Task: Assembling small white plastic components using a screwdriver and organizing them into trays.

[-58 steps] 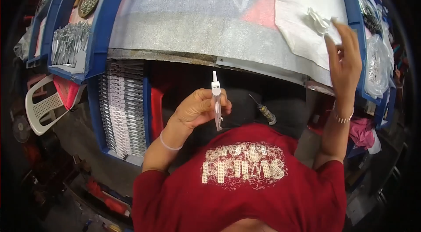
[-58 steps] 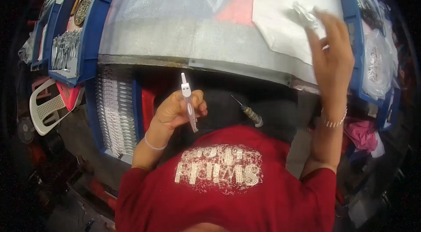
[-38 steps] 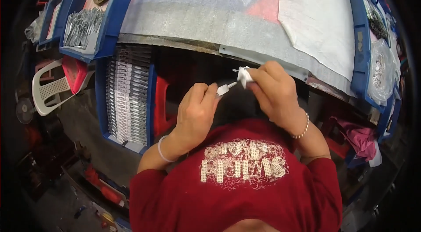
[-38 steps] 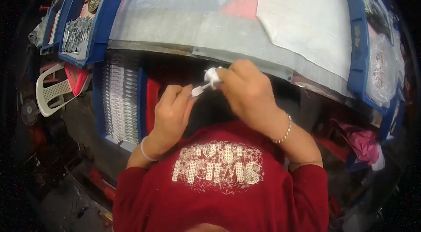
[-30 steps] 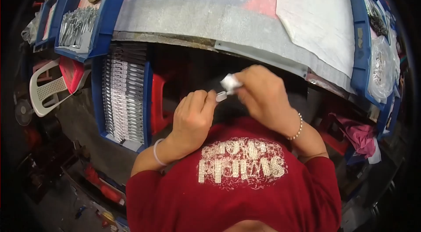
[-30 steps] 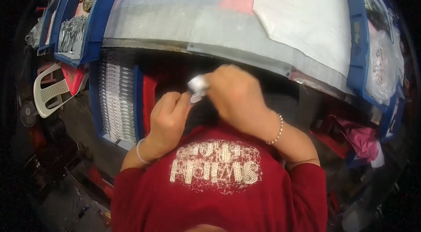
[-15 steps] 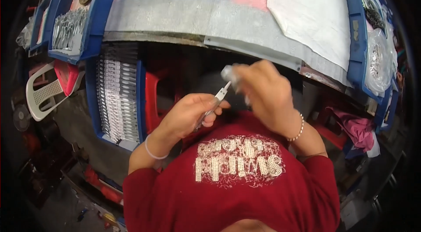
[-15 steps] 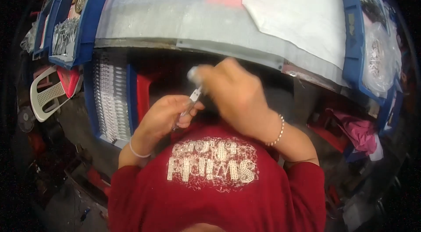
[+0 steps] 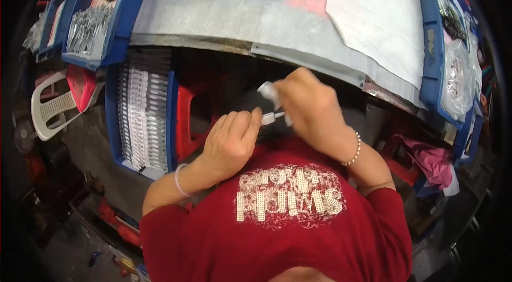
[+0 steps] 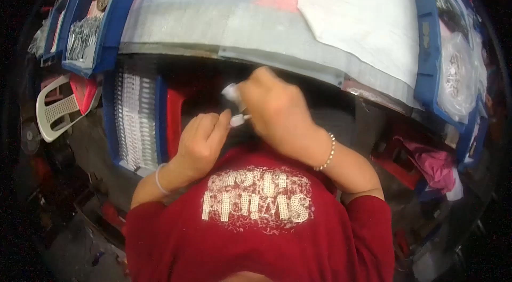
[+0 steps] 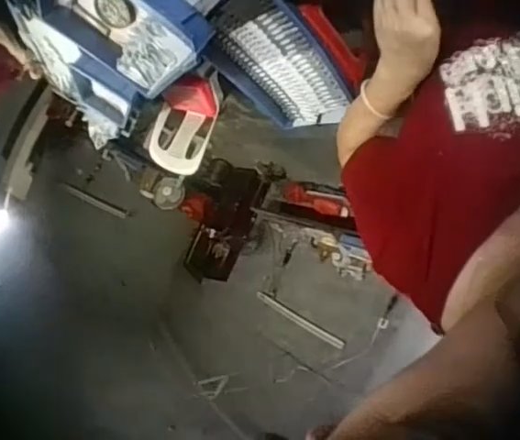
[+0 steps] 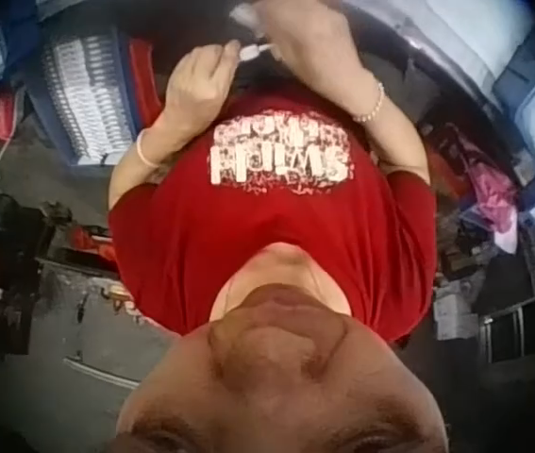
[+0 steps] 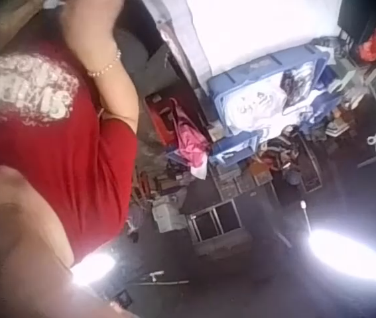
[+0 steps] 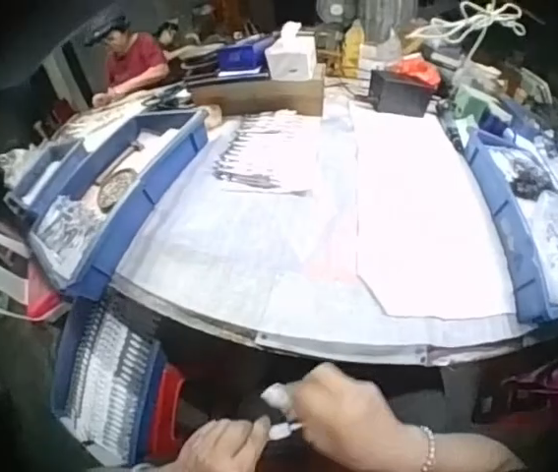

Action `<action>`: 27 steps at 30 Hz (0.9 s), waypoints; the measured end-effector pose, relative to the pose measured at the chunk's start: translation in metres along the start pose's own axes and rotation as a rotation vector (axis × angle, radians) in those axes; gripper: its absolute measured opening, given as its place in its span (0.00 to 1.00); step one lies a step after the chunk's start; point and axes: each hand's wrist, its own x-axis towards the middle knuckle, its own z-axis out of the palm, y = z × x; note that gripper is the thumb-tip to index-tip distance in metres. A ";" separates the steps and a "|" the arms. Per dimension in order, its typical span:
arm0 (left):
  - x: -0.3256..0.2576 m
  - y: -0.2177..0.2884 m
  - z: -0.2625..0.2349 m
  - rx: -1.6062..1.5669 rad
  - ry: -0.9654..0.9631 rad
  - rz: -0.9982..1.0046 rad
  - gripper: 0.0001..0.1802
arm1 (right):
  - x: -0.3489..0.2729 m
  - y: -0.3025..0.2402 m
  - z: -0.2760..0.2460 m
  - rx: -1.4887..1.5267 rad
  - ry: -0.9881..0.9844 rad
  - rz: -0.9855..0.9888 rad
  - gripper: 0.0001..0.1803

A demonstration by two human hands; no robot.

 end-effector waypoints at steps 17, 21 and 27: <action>-0.026 -0.025 -0.046 -2.094 -0.339 -1.073 0.17 | 0.010 0.022 -0.103 -0.482 0.237 0.003 0.13; -0.034 -0.032 -0.042 -2.102 -0.237 -1.057 0.18 | 0.022 0.048 -0.159 -1.088 0.198 0.076 0.15; -0.057 -0.048 -0.035 -1.953 -0.248 -0.959 0.25 | 0.050 -0.041 -0.050 -0.483 -0.202 -0.099 0.16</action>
